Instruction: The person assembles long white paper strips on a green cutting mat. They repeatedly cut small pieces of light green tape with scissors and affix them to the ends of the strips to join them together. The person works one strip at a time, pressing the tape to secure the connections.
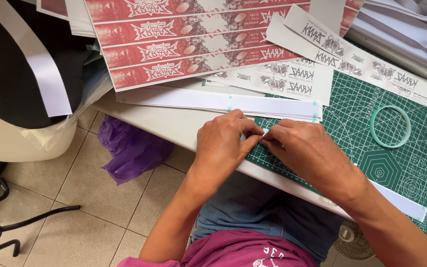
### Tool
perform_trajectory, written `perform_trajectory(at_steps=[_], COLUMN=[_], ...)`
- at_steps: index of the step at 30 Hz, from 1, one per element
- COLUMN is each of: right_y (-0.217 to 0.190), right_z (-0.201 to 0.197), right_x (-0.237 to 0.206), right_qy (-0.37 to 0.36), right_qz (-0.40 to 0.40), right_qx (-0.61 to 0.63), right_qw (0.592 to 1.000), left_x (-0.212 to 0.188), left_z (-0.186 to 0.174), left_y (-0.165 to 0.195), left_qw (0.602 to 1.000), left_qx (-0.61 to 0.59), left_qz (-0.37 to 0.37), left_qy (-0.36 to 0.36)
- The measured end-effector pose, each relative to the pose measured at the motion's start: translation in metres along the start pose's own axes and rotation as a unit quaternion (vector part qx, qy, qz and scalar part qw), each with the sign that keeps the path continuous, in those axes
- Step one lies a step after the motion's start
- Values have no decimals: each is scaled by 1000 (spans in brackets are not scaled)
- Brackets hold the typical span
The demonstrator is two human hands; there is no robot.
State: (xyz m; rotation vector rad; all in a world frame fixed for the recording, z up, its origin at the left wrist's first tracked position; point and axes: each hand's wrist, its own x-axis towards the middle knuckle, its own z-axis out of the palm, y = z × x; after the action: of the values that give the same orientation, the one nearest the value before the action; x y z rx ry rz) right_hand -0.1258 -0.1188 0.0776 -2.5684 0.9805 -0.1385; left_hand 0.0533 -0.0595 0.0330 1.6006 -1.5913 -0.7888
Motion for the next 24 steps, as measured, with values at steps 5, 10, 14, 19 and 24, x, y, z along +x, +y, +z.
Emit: perform_trajectory(at_steps=[5, 10, 14, 19, 24], right_y=[-2, -5, -3, -3, 0], right_z=[0, -1, -3, 1, 5], right_x=[2, 2, 3, 0, 1], right_qy=[-10, -9, 1, 8, 17], right_qz=[20, 45, 19, 32, 23], right_qx=[-5, 12, 30, 8, 3], right_qw=[1000, 999, 999, 999, 1000], left_x=[-1, 0, -1, -1, -1], left_z=[2, 2, 2, 3, 2], left_y=[1, 0, 0, 0, 0], left_qw=[1000, 1000, 1000, 1000, 1000], left_qx=[1, 4, 1, 0, 6], left_qz=[-3, -7, -6, -2, -6], left_qy=[3, 1, 6, 7, 4])
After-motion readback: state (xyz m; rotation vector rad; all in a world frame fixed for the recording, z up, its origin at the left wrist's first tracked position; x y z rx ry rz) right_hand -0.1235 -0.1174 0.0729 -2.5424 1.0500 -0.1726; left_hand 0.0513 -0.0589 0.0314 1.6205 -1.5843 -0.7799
